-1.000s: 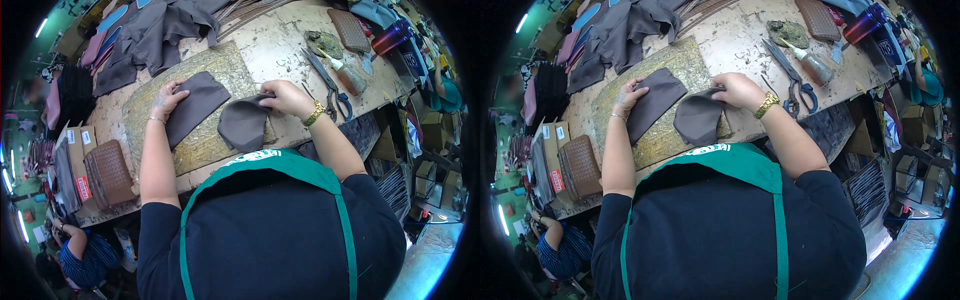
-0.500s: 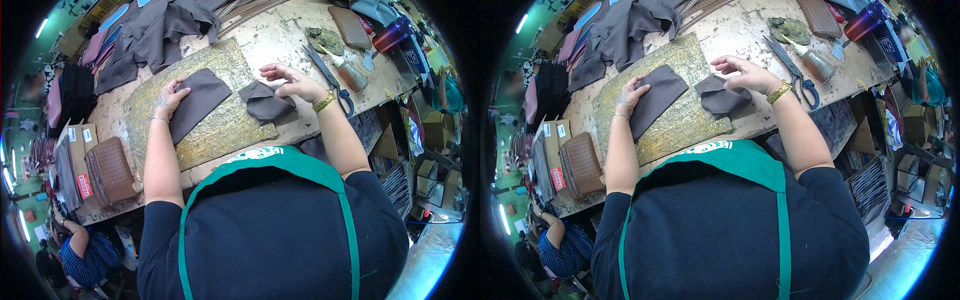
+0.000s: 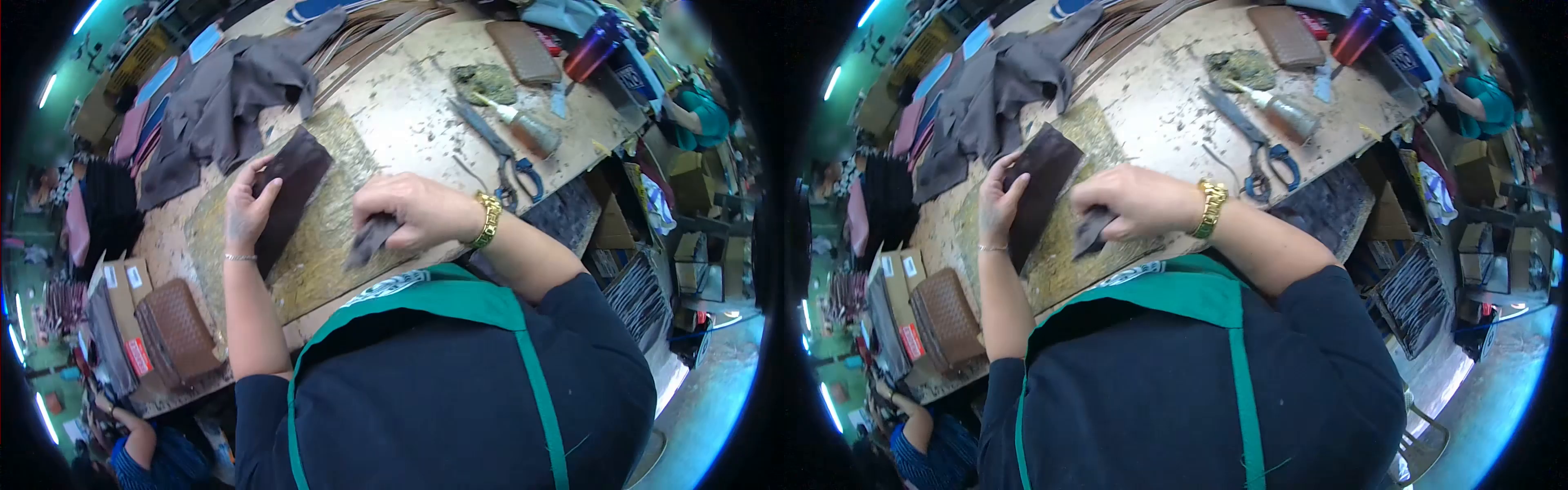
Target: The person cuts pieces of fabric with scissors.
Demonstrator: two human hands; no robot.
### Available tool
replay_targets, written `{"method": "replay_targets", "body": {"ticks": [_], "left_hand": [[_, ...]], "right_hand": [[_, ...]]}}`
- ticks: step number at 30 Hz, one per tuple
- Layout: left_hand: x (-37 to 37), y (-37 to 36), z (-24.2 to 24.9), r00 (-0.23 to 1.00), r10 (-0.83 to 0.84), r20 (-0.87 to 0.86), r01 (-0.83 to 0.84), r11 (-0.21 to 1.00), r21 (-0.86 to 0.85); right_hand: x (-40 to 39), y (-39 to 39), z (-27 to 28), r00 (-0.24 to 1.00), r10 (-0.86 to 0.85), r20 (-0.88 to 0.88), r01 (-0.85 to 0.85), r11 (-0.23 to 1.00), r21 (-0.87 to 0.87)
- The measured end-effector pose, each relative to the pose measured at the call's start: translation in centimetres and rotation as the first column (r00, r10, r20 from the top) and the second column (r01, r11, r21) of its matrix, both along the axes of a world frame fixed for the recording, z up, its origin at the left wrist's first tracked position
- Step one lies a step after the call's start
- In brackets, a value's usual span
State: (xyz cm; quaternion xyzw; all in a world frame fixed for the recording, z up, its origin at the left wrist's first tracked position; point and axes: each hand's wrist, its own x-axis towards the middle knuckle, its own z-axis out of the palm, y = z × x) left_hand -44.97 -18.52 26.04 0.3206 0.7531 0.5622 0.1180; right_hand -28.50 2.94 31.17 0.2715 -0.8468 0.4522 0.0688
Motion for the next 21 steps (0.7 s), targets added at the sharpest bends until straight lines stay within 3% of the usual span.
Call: {"method": "replay_targets", "body": {"ticks": [2, 3, 4, 5, 6, 7, 8, 9, 10, 11, 13, 15, 17, 19, 20, 21], "left_hand": [[0.7, 2.1, 2.1, 0.99, 0.003, -0.143, 0.003, 0.999, 0.044], [1.4, 3.2, 3.0, 0.985, 0.019, -0.17, -0.007, 0.998, 0.07], [2.0, 4.1, 3.4, 0.989, -0.021, -0.144, 0.039, 0.992, 0.12], [2.6, 4.9, 3.8, 0.991, -0.064, -0.122, 0.084, 0.982, 0.169], [3.6, 5.5, 4.5, 0.991, -0.124, -0.058, 0.133, 0.971, 0.199], [4.0, 5.7, 4.1, 0.98, -0.161, -0.12, 0.181, 0.968, 0.176], [4.5, 5.9, 3.9, 0.977, -0.196, -0.086, 0.205, 0.972, 0.117], [4.3, 6.1, 3.1, 0.964, -0.214, -0.158, 0.233, 0.966, 0.114], [4.6, 5.8, 2.9, 0.972, -0.221, -0.084, 0.224, 0.974, 0.036], [5.0, 6.0, 3.8, 0.954, -0.271, -0.126, 0.282, 0.956, 0.079], [4.0, 5.3, 2.2, 0.969, -0.23, -0.086, 0.235, 0.971, 0.05], [2.6, 4.1, 0.5, 0.998, -0.054, -0.013, 0.055, 0.998, 0.027], [0.9, 3.4, -0.4, 0.989, 0.14, 0.046, -0.142, 0.988, 0.056], [-1.3, 2.8, -1.7, 0.969, 0.245, -0.021, -0.244, 0.969, 0.034], [-2.0, 3.1, -1.6, 0.968, 0.252, -0.016, -0.251, 0.967, 0.034], [-2.8, 3.6, -1.3, 0.946, 0.269, -0.18, -0.268, 0.963, 0.026]], "right_hand": [[0.1, -0.6, 2.6, 0.973, 0.092, 0.211, -0.054, 0.983, -0.177], [-0.4, -0.7, 2.6, 0.975, 0.08, 0.209, -0.045, 0.985, -0.167], [-1.1, -0.7, 2.3, 0.983, -0.173, -0.068, 0.168, 0.983, -0.068], [-1.6, -0.5, 1.9, 0.856, -0.376, -0.356, 0.39, 0.92, -0.035], [-2.0, -0.2, 1.5, 0.75, -0.478, -0.458, 0.533, 0.846, -0.011], [-2.1, 0.5, 1.1, 0.716, -0.516, -0.47, 0.596, 0.802, 0.027], [-2.1, 1.2, 0.8, 0.744, -0.485, -0.46, 0.572, 0.818, 0.062], [-2.2, 2.0, 0.7, 0.772, -0.447, -0.452, 0.541, 0.836, 0.097], [-2.3, 2.5, 0.6, 0.825, -0.375, -0.423, 0.479, 0.861, 0.171], [-2.7, 2.9, 0.2, 0.881, -0.324, -0.346, 0.425, 0.863, 0.272], [-4.8, 3.7, 0.0, 0.95, -0.287, -0.119, 0.307, 0.929, 0.209], [-7.8, 5.5, -0.6, 0.906, -0.418, -0.065, 0.416, 0.908, -0.049], [-11.9, 9.2, -2.2, 0.761, -0.627, -0.166, 0.628, 0.776, -0.052], [-14.5, 12.3, -1.9, 0.68, -0.731, 0.053, 0.73, 0.682, 0.038], [-15.7, 13.9, -2.7, 0.631, -0.776, 0.019, 0.766, 0.627, 0.142], [-16.3, 14.9, -3.6, 0.58, -0.814, -0.024, 0.794, 0.558, 0.241]]}}
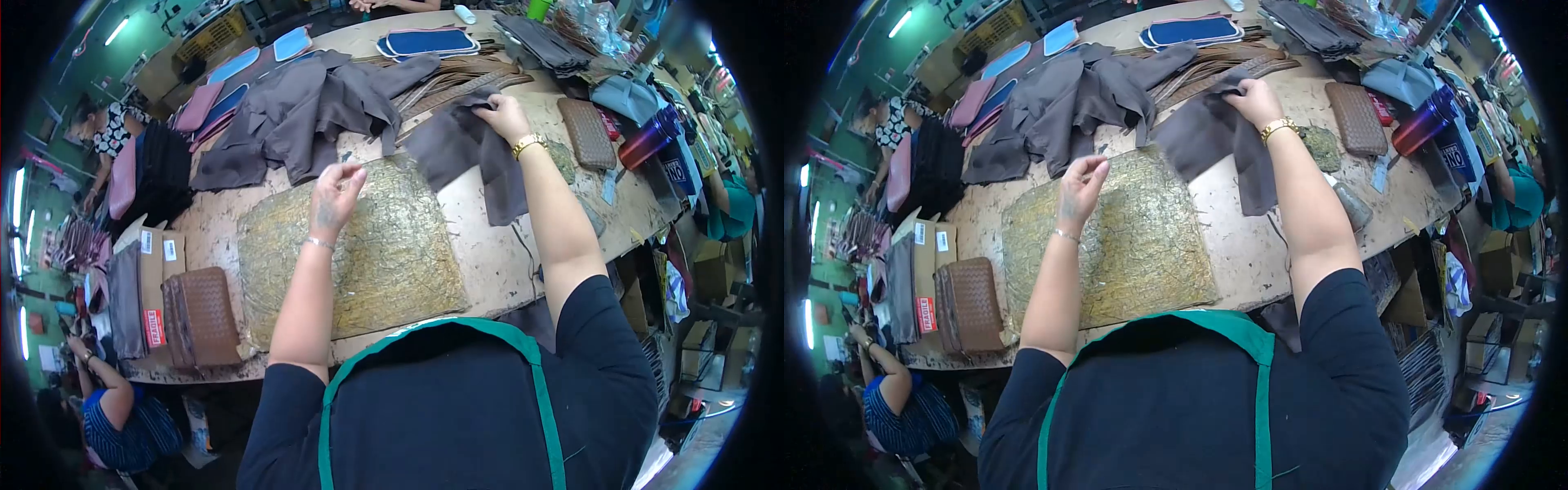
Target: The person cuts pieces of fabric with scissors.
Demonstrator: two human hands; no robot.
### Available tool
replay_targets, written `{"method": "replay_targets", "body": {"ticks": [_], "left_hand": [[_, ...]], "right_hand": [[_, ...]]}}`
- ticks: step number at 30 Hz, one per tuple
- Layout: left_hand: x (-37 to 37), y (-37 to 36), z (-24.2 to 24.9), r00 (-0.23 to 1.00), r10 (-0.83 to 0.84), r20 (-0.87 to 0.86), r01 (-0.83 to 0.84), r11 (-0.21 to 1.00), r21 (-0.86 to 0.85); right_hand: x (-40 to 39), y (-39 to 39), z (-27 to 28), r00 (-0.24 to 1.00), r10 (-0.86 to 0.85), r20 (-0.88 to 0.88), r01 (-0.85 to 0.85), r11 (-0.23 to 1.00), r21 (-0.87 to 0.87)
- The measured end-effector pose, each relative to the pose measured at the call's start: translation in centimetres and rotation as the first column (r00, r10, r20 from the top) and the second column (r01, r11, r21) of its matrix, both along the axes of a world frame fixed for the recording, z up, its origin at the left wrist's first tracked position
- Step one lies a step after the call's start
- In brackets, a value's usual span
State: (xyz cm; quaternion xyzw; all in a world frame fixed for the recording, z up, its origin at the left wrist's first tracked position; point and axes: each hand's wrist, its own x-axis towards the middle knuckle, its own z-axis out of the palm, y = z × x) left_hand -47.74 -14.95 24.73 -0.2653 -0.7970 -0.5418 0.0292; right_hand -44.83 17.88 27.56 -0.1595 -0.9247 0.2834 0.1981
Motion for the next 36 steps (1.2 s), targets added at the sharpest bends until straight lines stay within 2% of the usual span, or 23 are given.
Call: {"method": "replay_targets", "body": {"ticks": [1, 2, 4, 6, 8, 10, 11, 12, 14, 15, 16, 17, 18, 19, 20, 21, 22, 24, 26, 28, 32, 35, 36], "left_hand": [[-0.8, 0.4, 0.2, 0.987, 0.02, -0.16, -0.028, 0.998, -0.05], [-1.6, 1.1, 0.4, 0.986, 0.032, -0.164, -0.041, 0.998, -0.047], [-2.5, 2.2, 0.3, 0.961, -0.013, -0.276, -0.011, 0.996, -0.085], [-1.0, 3.5, 1.9, 0.909, -0.093, -0.406, 0.09, 0.996, -0.026], [2.2, 4.8, 5.1, 0.835, -0.188, -0.517, 0.178, 0.982, -0.07], [4.0, 5.6, 5.7, 0.811, -0.321, -0.489, 0.272, 0.947, -0.172], [4.6, 5.5, 5.9, 0.837, -0.349, -0.422, 0.33, 0.936, -0.12], [5.0, 5.2, 5.7, 0.897, -0.393, -0.202, 0.398, 0.917, -0.019], [5.3, 3.1, 5.3, 0.913, -0.405, -0.036, 0.406, 0.903, 0.143], [5.7, 1.7, 5.2, 0.933, -0.355, 0.054, 0.319, 0.888, 0.331], [5.6, -0.2, 4.9, 0.955, -0.283, 0.089, 0.239, 0.911, 0.335], [6.4, -2.0, 5.8, 0.927, -0.332, 0.173, 0.198, 0.828, 0.524], [6.8, -4.1, 5.9, 0.942, -0.265, 0.205, 0.119, 0.837, 0.535], [7.5, -6.2, 6.4, 0.946, -0.185, 0.265, 0.014, 0.843, 0.538], [8.3, -8.3, 5.6, 0.96, -0.038, 0.276, -0.119, 0.839, 0.531], [9.2, -10.1, 5.5, 0.953, 0.057, 0.297, -0.22, 0.805, 0.552], [10.1, -11.9, 5.7, 0.94, 0.144, 0.309, -0.288, 0.82, 0.495], [12.3, -15.7, 4.8, 0.917, 0.314, 0.245, -0.393, 0.815, 0.426], [13.7, -18.8, 5.5, 0.925, 0.344, 0.16, -0.379, 0.859, 0.345], [15.6, -21.0, 5.8, 0.877, 0.419, 0.234, -0.479, 0.793, 0.377], [18.4, -24.4, 4.2, 0.734, 0.596, 0.325, -0.678, 0.625, 0.386], [18.5, -25.7, 2.3, 0.645, 0.638, 0.422, -0.764, 0.53, 0.368], [18.2, -25.8, 2.0, 0.655, 0.627, 0.421, -0.755, 0.539, 0.373]], "right_hand": [[0.2, 0.1, 0.0, 1.0, -0.018, 0.024, 0.019, 1.0, -0.012], [0.7, -0.1, 0.1, 1.0, -0.006, 0.02, 0.006, 1.0, -0.01], [1.8, -1.2, 0.4, 0.972, 0.127, -0.196, -0.1, 0.985, 0.143], [3.8, -3.8, 2.3, 0.96, 0.191, -0.204, -0.172, 0.979, 0.108], [6.3, -7.7, 5.1, 0.909, 0.368, -0.195, -0.366, 0.929, 0.047], [7.7, -10.4, 7.0, 0.798, 0.584, -0.152, -0.575, 0.812, 0.1], [7.7, -11.1, 7.1, 0.723, 0.667, -0.18, -0.67, 0.74, 0.056], [7.4, -11.8, 7.6, 0.668, 0.724, -0.171, -0.736, 0.677, -0.006], [6.3, -12.3, 8.0, 0.617, 0.774, -0.143, -0.787, 0.61, -0.093], [5.2, -12.7, 7.9, 0.565, 0.803, -0.189, -0.822, 0.529, -0.21], [3.6, -13.1, 7.5, 0.505, 0.829, -0.238, -0.847, 0.425, -0.319], [1.5, -13.6, 6.8, 0.492, 0.815, -0.305, -0.842, 0.357, -0.404], [-1.1, -14.3, 6.4, 0.541, 0.809, -0.231, -0.814, 0.435, -0.384], [-5.0, -15.2, 4.2, 0.605, 0.755, -0.255, -0.796, 0.564, -0.219], [-7.0, -16.6, 4.9, 0.748, 0.663, -0.043, -0.66, 0.735, -0.156], [-10.6, -17.9, 3.7, 0.855, 0.515, 0.061, -0.516, 0.857, -0.007], [-12.4, -20.0, 4.2, 0.919, 0.365, 0.153, -0.371, 0.929, 0.015], [-18.0, -22.8, 2.5, 0.945, 0.268, 0.188, -0.234, 0.954, -0.186], [-20.6, -25.6, 1.8, 0.936, 0.182, 0.301, -0.127, 0.973, -0.193], [-24.1, -28.7, -1.3, 0.946, 0.099, 0.31, -0.016, 0.965, -0.26], [-23.5, -32.1, -1.8, 0.883, -0.081, 0.462, 0.173, 0.972, -0.161], [-23.9, -31.9, -2.7, 0.931, -0.035, 0.363, 0.104, 0.98, -0.171], [-24.5, -31.6, -3.2, 0.932, -0.049, 0.358, 0.116, 0.979, -0.168]]}}
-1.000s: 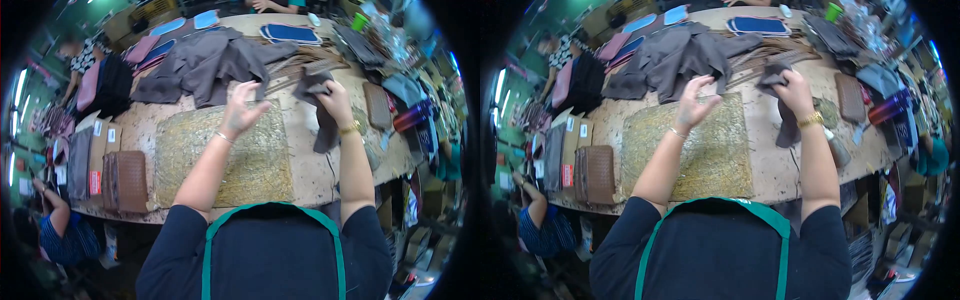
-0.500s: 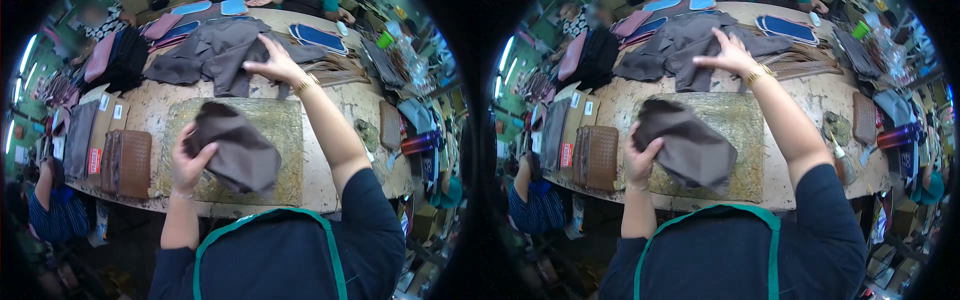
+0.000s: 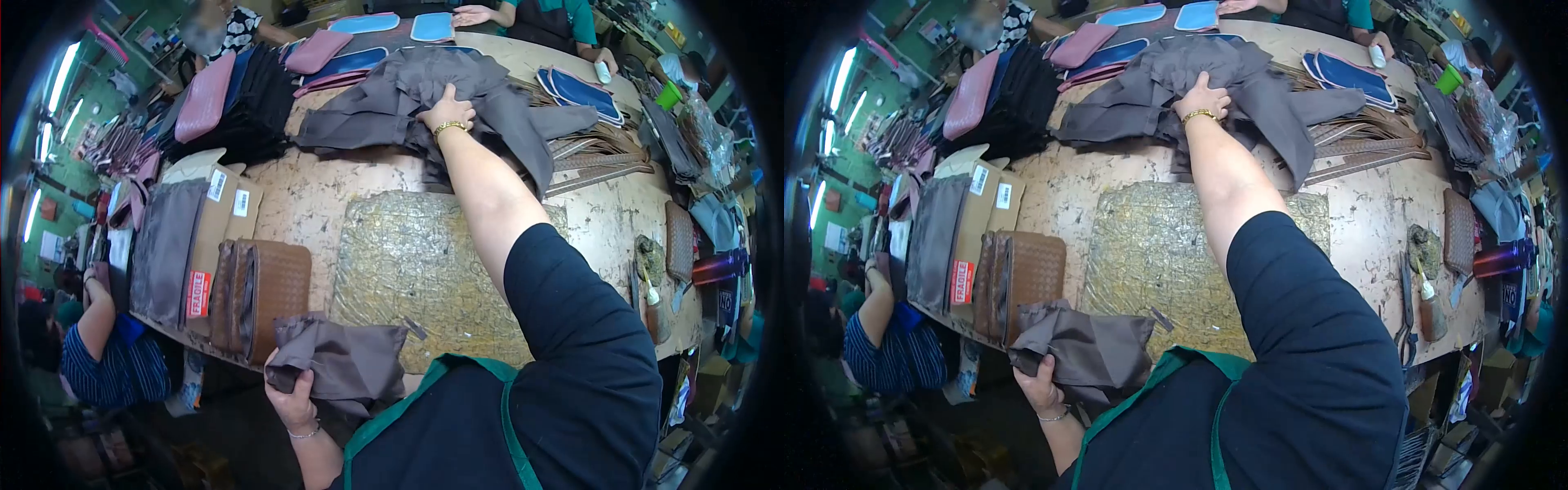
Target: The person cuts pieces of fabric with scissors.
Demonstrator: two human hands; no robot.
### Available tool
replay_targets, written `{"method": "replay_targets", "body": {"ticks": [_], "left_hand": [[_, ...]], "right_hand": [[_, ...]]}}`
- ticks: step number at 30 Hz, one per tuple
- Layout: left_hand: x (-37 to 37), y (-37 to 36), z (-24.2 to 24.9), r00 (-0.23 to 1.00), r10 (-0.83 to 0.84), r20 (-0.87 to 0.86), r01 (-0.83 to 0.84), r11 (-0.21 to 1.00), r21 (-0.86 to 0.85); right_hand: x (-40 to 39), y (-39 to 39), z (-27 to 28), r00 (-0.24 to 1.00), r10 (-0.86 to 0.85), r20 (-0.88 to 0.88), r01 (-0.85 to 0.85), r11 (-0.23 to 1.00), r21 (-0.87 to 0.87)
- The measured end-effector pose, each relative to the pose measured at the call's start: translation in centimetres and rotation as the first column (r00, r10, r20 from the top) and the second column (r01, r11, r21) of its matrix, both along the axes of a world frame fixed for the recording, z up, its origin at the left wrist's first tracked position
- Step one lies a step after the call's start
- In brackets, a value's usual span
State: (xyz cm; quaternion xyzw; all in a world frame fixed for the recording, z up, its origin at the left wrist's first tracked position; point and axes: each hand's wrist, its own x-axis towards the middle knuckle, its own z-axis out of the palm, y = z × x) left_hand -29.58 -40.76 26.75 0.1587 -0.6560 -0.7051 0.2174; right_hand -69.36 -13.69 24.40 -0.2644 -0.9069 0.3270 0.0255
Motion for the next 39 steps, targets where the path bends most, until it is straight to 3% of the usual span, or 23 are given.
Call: {"method": "replay_targets", "body": {"ticks": [3, 4, 8, 10, 12, 13, 14, 15, 16, 18, 22, 23, 24, 25, 26, 28, 29, 31, 34, 36, 37, 38, 39], "left_hand": [[-1.9, 0.3, -0.4, 0.997, -0.08, -0.006, 0.08, 0.997, 0.018], [-2.4, 0.5, -0.4, 0.993, -0.114, -0.04, 0.114, 0.993, -0.001], [-3.6, 1.1, 0.4, 0.971, -0.195, -0.14, 0.198, 0.98, 0.01], [-3.7, 0.5, 0.2, 0.981, -0.152, -0.118, 0.155, 0.988, 0.017], [-3.9, -0.7, 0.2, 0.981, -0.147, -0.129, 0.15, 0.988, 0.018], [-4.1, -1.0, 0.3, 0.981, -0.142, -0.13, 0.146, 0.989, 0.023], [-4.5, -1.2, 0.6, 0.986, -0.082, -0.146, 0.076, 0.996, -0.046], [-4.8, -1.5, 1.0, 0.986, -0.024, -0.162, 0.006, 0.993, -0.116], [-5.3, -1.8, 1.4, 0.987, -0.022, -0.16, 0.003, 0.993, -0.114], [-6.6, -2.1, 2.6, 0.979, 0.024, -0.203, -0.059, 0.984, -0.166], [-9.9, -3.1, 5.0, 0.956, 0.088, -0.28, -0.145, 0.97, -0.193], [-10.9, -4.4, 4.6, 0.951, 0.174, -0.256, -0.211, 0.969, -0.126], [-12.3, -5.4, 4.2, 0.947, 0.233, -0.222, -0.251, 0.966, -0.057], [-13.7, -5.7, 4.8, 0.965, 0.163, -0.207, -0.165, 0.986, 0.009], [-14.8, -5.2, 6.2, 0.978, 0.085, -0.191, -0.072, 0.995, 0.073], [-17.5, -3.3, 8.1, 0.961, 0.042, -0.272, -0.004, 0.99, 0.139], [-18.8, -3.2, 8.5, 0.974, 0.01, -0.226, 0.025, 0.988, 0.15], [-21.5, -3.6, 8.7, 0.992, -0.005, -0.13, 0.028, 0.984, 0.174], [-25.1, -3.4, 8.4, 0.983, -0.054, -0.175, 0.088, 0.977, 0.195], [-26.8, -2.9, 8.5, 0.986, -0.087, -0.145, 0.115, 0.973, 0.198], [-27.4, -3.0, 8.7, 0.989, -0.082, -0.121, 0.105, 0.976, 0.193], [-27.8, -3.4, 8.8, 0.993, -0.066, -0.099, 0.084, 0.979, 0.188], [-28.1, -4.1, 8.9, 0.973, -0.094, -0.212, 0.112, 0.991, 0.073]], "right_hand": [[-2.7, 1.4, -2.9, 0.955, -0.055, -0.29, 0.013, 0.989, -0.145], [-2.7, 1.9, -2.8, 0.952, -0.069, -0.297, 0.027, 0.989, -0.144], [-0.9, 3.8, -2.4, 0.875, -0.241, -0.42, -0.015, 0.853, -0.522], [0.8, 6.8, -1.7, 0.759, -0.235, -0.607, -0.298, 0.704, -0.645], [5.5, 10.7, 2.2, 0.803, -0.134, -0.581, -0.237, 0.823, -0.517], [6.0, 13.9, 1.5, 0.783, -0.171, -0.598, -0.274, 0.768, -0.579], [7.6, 17.4, 2.1, 0.83, -0.081, -0.552, -0.235, 0.847, -0.477], [9.6, 19.7, 3.2, 0.803, -0.187, -0.566, -0.151, 0.855, -0.496], [9.9, 25.1, 2.1, 0.762, -0.125, -0.636, -0.275, 0.825, -0.493], [14.5, 28.4, 4.9, 0.677, -0.146, -0.721, 0.066, 0.988, -0.139], [19.4, 34.1, 5.1, 0.537, -0.218, -0.815, 0.229, 0.967, -0.107], [20.1, 32.6, 5.8, 0.444, -0.165, -0.881, 0.165, 0.981, -0.1], [21.4, 31.1, 6.2, 0.506, -0.224, -0.833, 0.477, 0.878, 0.053], [21.6, 31.3, 5.3, 0.551, -0.168, -0.818, 0.561, 0.8, 0.213], [21.3, 31.0, 3.8, 0.519, -0.184, -0.835, 0.598, 0.776, 0.2], [19.6, 32.9, -2.2, 0.603, -0.44, -0.665, 0.574, 0.818, -0.021], [18.3, 33.7, -6.3, 0.581, -0.537, -0.612, 0.594, 0.794, -0.133], [18.5, 32.1, -5.5, 0.504, -0.649, -0.569, 0.608, 0.735, -0.3], [18.0, 33.4, -6.0, 0.498, -0.651, -0.573, 0.629, 0.726, -0.278], [18.4, 34.8, -5.4, 0.609, -0.632, -0.48, 0.606, 0.761, -0.232], [19.1, 34.2, -3.0, 0.715, -0.654, -0.247, 0.658, 0.749, -0.08], [20.1, 32.5, 0.0, 0.729, -0.68, -0.081, 0.681, 0.732, -0.016], [20.6, 32.5, 0.9, 0.756, -0.651, -0.075, 0.654, 0.756, 0.03]]}}
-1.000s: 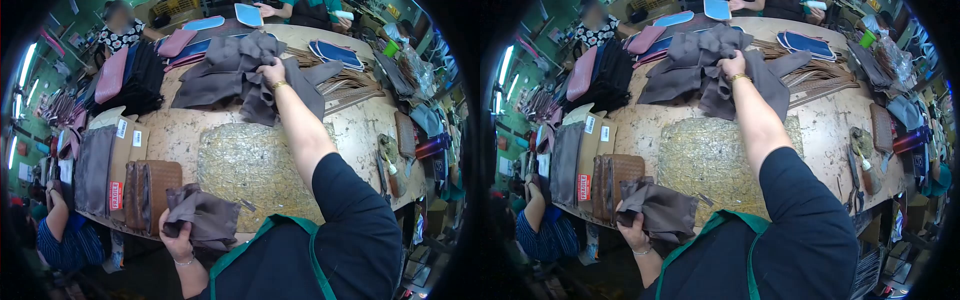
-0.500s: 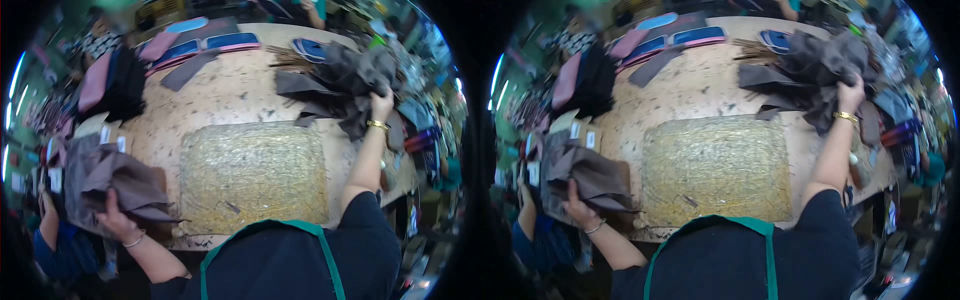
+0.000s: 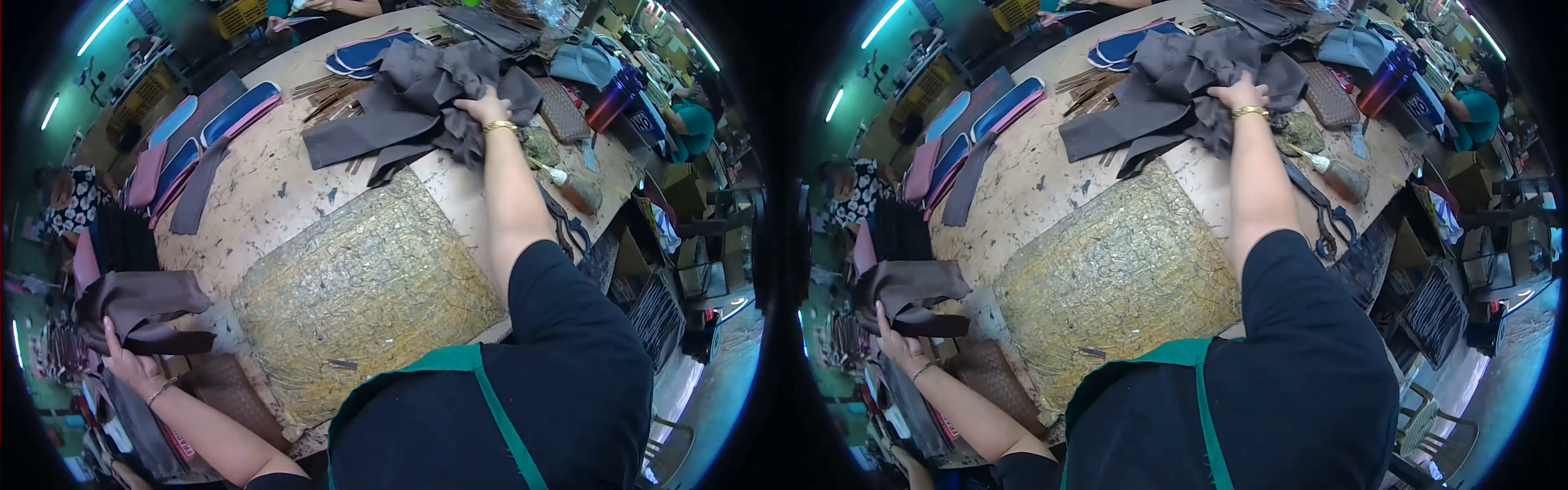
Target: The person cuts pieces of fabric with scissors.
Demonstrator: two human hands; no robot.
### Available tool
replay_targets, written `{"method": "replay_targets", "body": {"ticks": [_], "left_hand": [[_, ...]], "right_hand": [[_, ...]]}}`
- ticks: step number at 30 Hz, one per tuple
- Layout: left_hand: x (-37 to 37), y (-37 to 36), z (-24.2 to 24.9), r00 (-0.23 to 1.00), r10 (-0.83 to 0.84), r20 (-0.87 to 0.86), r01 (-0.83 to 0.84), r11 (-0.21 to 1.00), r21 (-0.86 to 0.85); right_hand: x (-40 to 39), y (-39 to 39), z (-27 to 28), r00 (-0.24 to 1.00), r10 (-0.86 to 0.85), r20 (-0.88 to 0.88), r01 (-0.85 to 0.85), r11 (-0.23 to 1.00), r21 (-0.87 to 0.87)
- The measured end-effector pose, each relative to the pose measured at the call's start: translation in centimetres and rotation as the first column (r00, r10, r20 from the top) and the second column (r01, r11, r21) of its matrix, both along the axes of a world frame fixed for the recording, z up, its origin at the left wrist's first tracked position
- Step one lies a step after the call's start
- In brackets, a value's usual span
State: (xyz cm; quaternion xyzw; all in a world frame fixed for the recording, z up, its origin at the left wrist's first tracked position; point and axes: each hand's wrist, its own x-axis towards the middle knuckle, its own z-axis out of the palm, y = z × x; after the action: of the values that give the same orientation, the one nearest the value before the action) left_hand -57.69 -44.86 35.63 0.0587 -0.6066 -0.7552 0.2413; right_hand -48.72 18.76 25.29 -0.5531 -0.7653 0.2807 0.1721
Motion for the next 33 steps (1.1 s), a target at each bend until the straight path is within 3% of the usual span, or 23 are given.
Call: {"method": "replay_targets", "body": {"ticks": [3, 4, 5, 6, 8, 9, 10, 11, 12, 13, 14, 15, 18, 19, 20, 23, 24, 25, 27, 29, 30, 31, 33], "left_hand": [[1.7, -0.5, 2.4, 0.998, 0.044, 0.037, -0.039, 0.992, -0.124], [2.5, -0.4, 3.1, 0.999, 0.03, -0.012, -0.032, 0.976, -0.214], [3.5, 0.1, 3.7, 1.0, 0.027, 0.004, -0.026, 0.984, -0.174], [2.6, -3.1, 2.7, 1.0, 0.008, -0.025, -0.01, 0.996, -0.092], [4.1, -2.4, 3.3, 0.984, 0.027, -0.177, -0.067, 0.972, -0.224], [5.1, -1.9, 3.8, 0.979, 0.059, -0.193, -0.109, 0.96, -0.257], [5.9, -1.5, 4.0, 0.977, 0.097, -0.191, -0.145, 0.956, -0.257], [6.5, -1.1, 4.1, 0.975, 0.124, -0.187, -0.17, 0.952, -0.253], [7.2, -0.8, 4.2, 0.977, 0.136, -0.163, -0.177, 0.945, -0.274], [7.7, -0.9, 4.2, 0.974, 0.154, -0.165, -0.196, 0.941, -0.276], [8.2, -1.0, 4.1, 0.983, 0.115, -0.14, -0.15, 0.951, -0.272], [8.7, -1.1, 4.2, 0.991, 0.071, -0.114, -0.1, 0.958, -0.27], [10.4, -0.8, 4.3, 0.997, 0.052, -0.056, -0.065, 0.962, -0.264], [10.8, -0.8, 4.2, 0.998, 0.048, -0.03, -0.054, 0.964, -0.26], [11.1, -0.9, 3.9, 0.999, 0.037, -0.032, -0.043, 0.972, -0.23], [10.5, -0.6, 3.6, 1.0, 0.023, 0.009, -0.021, 0.986, -0.165], [9.8, -0.6, 3.5, 0.999, -0.025, 0.022, 0.027, 0.993, -0.118], [8.8, 0.1, 3.6, 0.999, -0.038, 0.034, 0.041, 0.996, -0.079], [6.5, 0.4, 3.8, 0.952, -0.258, 0.165, 0.222, 0.952, 0.208], [3.8, 2.4, 4.0, 0.926, -0.359, 0.117, 0.331, 0.921, 0.203], [2.5, 3.5, 3.8, 0.906, -0.415, 0.081, 0.394, 0.899, 0.19], [0.4, 3.5, 3.0, 0.89, -0.446, 0.096, 0.429, 0.89, 0.154], [-4.1, 3.3, 0.0, 0.873, -0.462, 0.153, 0.469, 0.883, -0.005]], "right_hand": [[1.7, -0.5, 2.8, 0.992, 0.059, 0.114, -0.073, 0.989, 0.128], [1.8, -1.9, 4.4, 0.994, 0.028, 0.107, -0.055, 0.965, 0.258], [1.4, -3.8, 5.9, 0.996, 0.017, 0.091, -0.051, 0.924, 0.38], [0.6, -6.2, 7.3, 0.995, 0.088, 0.039, -0.095, 0.855, 0.51], [-4.4, -10.4, 7.4, 0.972, 0.234, -0.029, -0.167, 0.77, 0.616], [-7.6, -12.4, 7.0, 0.827, 0.562, -0.028, -0.406, 0.631, 0.661], [-10.0, -14.6, 6.6, 0.586, 0.81, -0.006, -0.572, 0.419, 0.705], [-11.8, -19.6, 6.6, 0.429, 0.903, -0.035, -0.74, 0.373, 0.56], [-14.0, -23.9, 5.4, 0.348, 0.933, 0.094, -0.773, 0.229, 0.591], [-17.4, -26.8, 3.1, 0.127, 0.976, 0.18, -0.822, 0.002, 0.57], [-19.3, -30.6, 2.0, 0.121, 0.932, 0.341, -0.861, -0.072, 0.504], [-21.1, -33.9, 0.9, 0.086, 0.925, 0.371, -0.922, -0.068, 0.382], [-25.1, -40.3, -3.9, 0.073, 0.922, 0.379, -0.886, -0.114, 0.45], [-25.0, -41.9, -4.8, 0.102, 0.954, 0.28, -0.915, -0.02, 0.403], [-25.2, -42.7, -5.3, 0.138, 0.974, 0.182, -0.937, 0.069, 0.341], [-25.5, -41.1, -5.3, 0.113, 0.973, 0.202, -0.951, 0.047, 0.306], [-25.0, -40.3, -5.9, 0.122, 0.975, 0.185, -0.901, 0.031, 0.432], [-24.3, -38.8, -4.7, 0.137, 0.971, 0.198, -0.902, 0.039, 0.431], [-20.6, -34.6, -1.3, 0.111, 0.97, 0.215, -0.908, 0.012, 0.418], [-16.8, -28.2, 1.6, 0.054, 0.996, -0.067, -0.831, 0.082, 0.55], [-12.8, -25.1, 5.1, 0.085, 0.989, -0.119, -0.872, 0.131, 0.471], [-9.7, -21.7, 7.2, 0.075, 0.979, -0.192, -0.811, 0.172, 0.559], [-3.8, -15.5, 10.9, 0.205, 0.93, -0.304, -0.729, 0.352, 0.586]]}}
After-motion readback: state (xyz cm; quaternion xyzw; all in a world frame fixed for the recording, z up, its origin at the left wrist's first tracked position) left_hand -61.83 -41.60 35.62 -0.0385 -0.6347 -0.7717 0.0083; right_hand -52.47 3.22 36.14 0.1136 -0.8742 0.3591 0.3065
